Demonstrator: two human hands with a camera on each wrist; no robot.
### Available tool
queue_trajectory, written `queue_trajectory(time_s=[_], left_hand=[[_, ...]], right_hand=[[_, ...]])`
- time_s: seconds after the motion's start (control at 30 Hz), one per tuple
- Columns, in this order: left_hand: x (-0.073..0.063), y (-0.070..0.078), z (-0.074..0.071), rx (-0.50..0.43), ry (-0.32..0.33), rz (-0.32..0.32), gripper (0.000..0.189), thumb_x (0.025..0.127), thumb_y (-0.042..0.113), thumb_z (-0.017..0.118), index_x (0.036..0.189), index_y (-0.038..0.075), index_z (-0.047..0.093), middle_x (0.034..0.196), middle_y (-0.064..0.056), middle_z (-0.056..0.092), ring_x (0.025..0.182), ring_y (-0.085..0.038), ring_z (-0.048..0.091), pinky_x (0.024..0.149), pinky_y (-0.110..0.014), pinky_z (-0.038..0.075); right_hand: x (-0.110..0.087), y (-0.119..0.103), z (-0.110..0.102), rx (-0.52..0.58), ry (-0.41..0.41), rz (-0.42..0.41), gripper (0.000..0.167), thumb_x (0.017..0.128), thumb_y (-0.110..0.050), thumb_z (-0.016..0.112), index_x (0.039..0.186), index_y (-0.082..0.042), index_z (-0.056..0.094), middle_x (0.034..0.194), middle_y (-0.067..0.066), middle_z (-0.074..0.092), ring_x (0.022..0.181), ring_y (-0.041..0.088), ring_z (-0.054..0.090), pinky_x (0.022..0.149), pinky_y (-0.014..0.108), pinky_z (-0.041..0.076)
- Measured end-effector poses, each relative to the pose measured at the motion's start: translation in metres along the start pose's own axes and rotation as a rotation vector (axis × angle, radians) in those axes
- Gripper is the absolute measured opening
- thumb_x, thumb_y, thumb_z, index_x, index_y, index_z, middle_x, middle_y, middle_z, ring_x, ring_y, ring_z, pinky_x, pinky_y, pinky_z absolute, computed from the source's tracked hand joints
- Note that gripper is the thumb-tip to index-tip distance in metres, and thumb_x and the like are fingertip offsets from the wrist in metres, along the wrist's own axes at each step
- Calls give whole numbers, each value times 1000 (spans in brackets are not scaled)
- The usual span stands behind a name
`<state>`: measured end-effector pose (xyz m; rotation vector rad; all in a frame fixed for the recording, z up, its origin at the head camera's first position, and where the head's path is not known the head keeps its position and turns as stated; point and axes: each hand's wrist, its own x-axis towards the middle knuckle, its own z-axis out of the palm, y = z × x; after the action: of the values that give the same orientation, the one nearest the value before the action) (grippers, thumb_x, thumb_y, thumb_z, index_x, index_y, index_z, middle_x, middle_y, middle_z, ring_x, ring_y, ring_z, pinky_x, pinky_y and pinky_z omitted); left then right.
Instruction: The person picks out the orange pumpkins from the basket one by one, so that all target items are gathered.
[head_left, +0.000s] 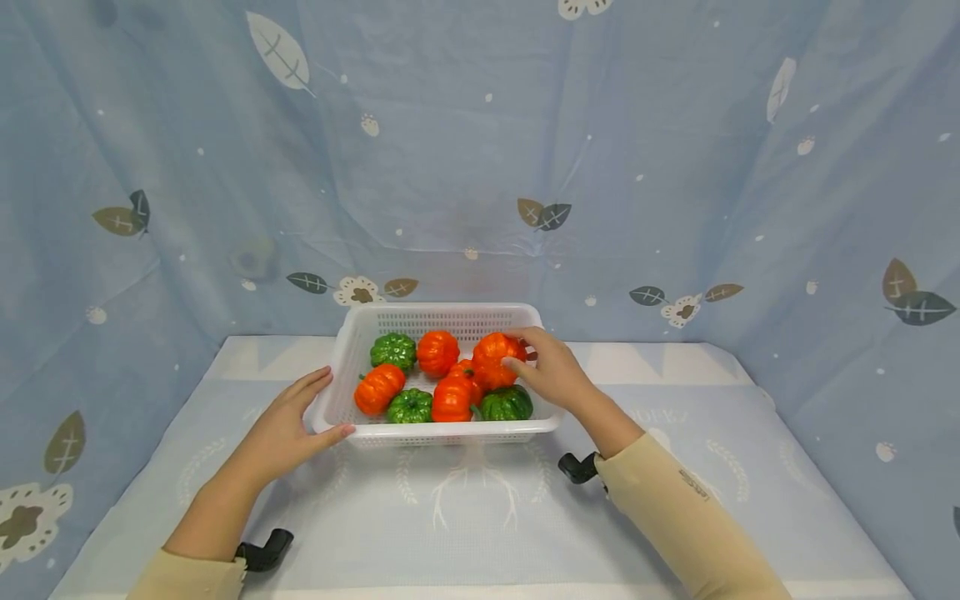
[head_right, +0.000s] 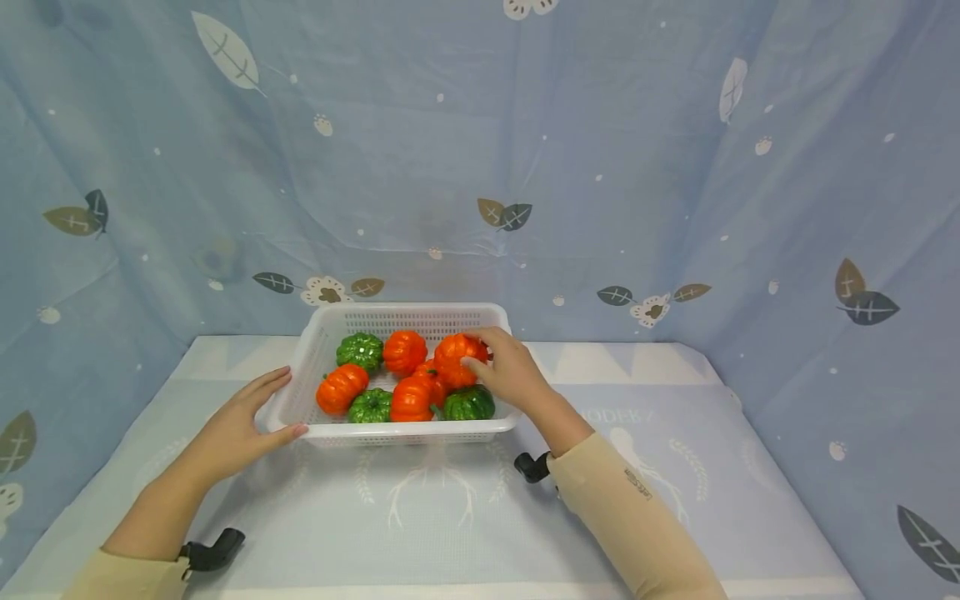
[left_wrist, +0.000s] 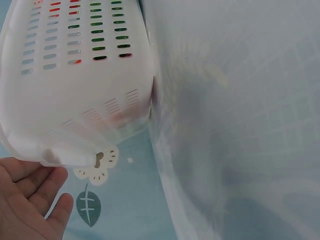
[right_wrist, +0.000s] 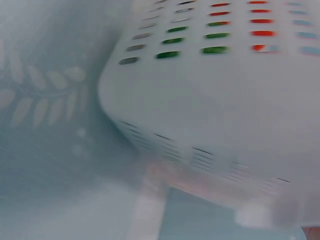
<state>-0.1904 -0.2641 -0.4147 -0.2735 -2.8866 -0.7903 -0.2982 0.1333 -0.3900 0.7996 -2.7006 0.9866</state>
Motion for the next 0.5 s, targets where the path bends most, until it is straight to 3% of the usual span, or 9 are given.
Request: queue_trajectory(time_s=[0.33, 0.5], left_hand=[[2, 3, -2, -4, -15, -2, 102, 83, 63, 72, 153, -2, 35, 160, -19, 30, 139, -49, 34, 104, -71, 34], [1, 0, -2, 3, -26, -22, 104, 83, 65, 71, 154, -1, 33, 161, -19, 28, 139, -50, 34, 103, -72, 35]], right_hand=[[-32, -5, -45, 51, 146, -88, 48, 90, -16, 76, 134, -8, 60, 129, 9, 62, 116, 26, 60, 92, 44, 56], [-47, 2, -62, 18, 188, -71, 50, 89, -15, 77, 135, -7, 59, 131, 10, 61, 116, 28, 60, 91, 46, 56]])
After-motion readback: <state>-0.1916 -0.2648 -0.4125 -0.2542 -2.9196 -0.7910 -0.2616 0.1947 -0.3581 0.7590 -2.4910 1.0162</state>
